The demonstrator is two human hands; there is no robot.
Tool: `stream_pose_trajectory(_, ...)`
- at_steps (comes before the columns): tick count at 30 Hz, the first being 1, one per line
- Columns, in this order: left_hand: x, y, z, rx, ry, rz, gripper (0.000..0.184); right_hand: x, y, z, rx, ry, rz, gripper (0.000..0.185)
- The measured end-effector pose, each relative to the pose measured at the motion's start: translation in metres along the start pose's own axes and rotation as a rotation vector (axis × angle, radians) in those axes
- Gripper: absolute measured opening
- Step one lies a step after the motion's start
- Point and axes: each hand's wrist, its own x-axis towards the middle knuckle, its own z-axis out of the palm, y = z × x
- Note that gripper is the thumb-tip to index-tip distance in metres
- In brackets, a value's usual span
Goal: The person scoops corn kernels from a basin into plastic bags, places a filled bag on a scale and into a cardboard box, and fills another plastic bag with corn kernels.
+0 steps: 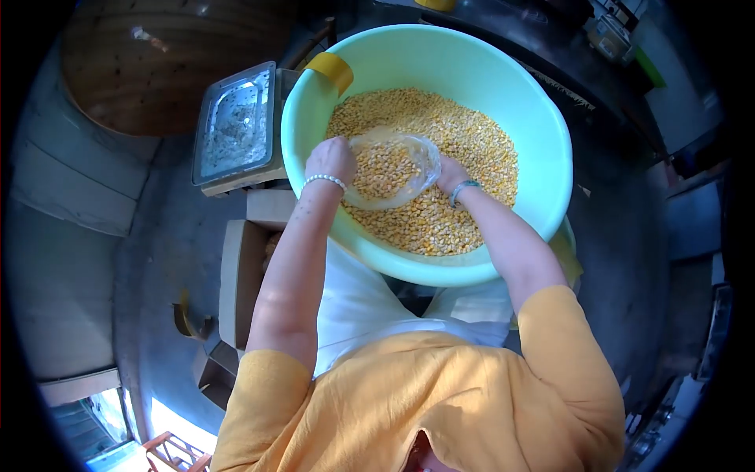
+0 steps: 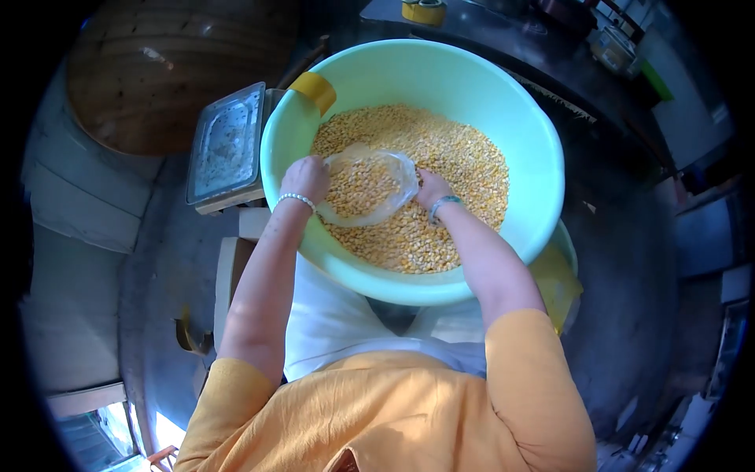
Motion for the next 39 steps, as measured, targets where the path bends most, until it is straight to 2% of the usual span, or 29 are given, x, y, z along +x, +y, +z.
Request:
stream_pose_trajectory(2, -0.001, 0.001, -0.001, 0.0, 0.005, 0.002, 0.019, -0.014, -0.03, -0.016, 0.05, -0.113, -0.014, 0.034)
stream_pose_trajectory(5, -0.003, 0.002, -0.002, -0.003, 0.022, 0.015, 0.019, -0.028, -0.044, -0.019, -0.049, -0.035, 0.009, 0.036)
stream_pose_trajectory(8, -0.003, 0.002, -0.002, 0.01, 0.012, 0.01, 0.019, -0.042, -0.06, -0.031, -0.018, -0.016, 0.021, 0.037)
stream_pose_trajectory(11, -0.004, 0.003, -0.004, 0.003, 0.011, 0.015, 0.02, -0.044, -0.069, -0.034, -0.112, -0.092, 0.137, 0.039)
stream_pose_trajectory(14, -0.003, 0.002, -0.003, 0.008, -0.007, 0.001, 0.02, -0.048, -0.069, -0.028, -0.011, -0.006, 0.211, 0.043)
stream_pose_trajectory(20, -0.003, 0.003, -0.005, 0.003, -0.012, -0.005, 0.02, -0.034, -0.048, -0.014, -0.048, -0.071, 0.196, 0.036)
stream_pose_trajectory(23, 0.0, -0.003, 0.005, -0.037, 0.062, 0.002, 0.02, -0.023, -0.041, -0.014, -0.071, -0.11, 0.2, 0.034)
stream_pose_trajectory(26, -0.004, 0.004, -0.006, -0.005, -0.012, -0.007, 0.019, -0.021, -0.039, -0.017, 0.028, -0.07, 0.173, 0.034)
stream_pose_trajectory(29, -0.002, 0.001, -0.004, -0.001, -0.017, 0.0, 0.018, -0.021, -0.04, -0.026, -0.081, -0.084, 0.085, 0.036)
stream_pose_trajectory(32, -0.003, 0.001, -0.005, -0.03, -0.007, 0.001, 0.018, 0.001, -0.018, -0.024, -0.183, -0.095, 0.138, 0.035)
stream_pose_trajectory(33, -0.003, 0.0, -0.005, -0.031, -0.006, 0.005, 0.018, -0.01, -0.039, -0.048, -0.252, -0.072, 0.024, 0.034)
stream_pose_trajectory(36, 0.0, -0.004, -0.001, -0.052, 0.013, 0.02, 0.019, -0.002, -0.034, -0.066, 0.095, 0.134, 0.122, 0.033)
stream_pose_trajectory(39, 0.002, -0.009, 0.004, -0.085, 0.046, 0.035, 0.021, 0.013, -0.033, -0.075, 0.388, 0.203, 0.071, 0.031)
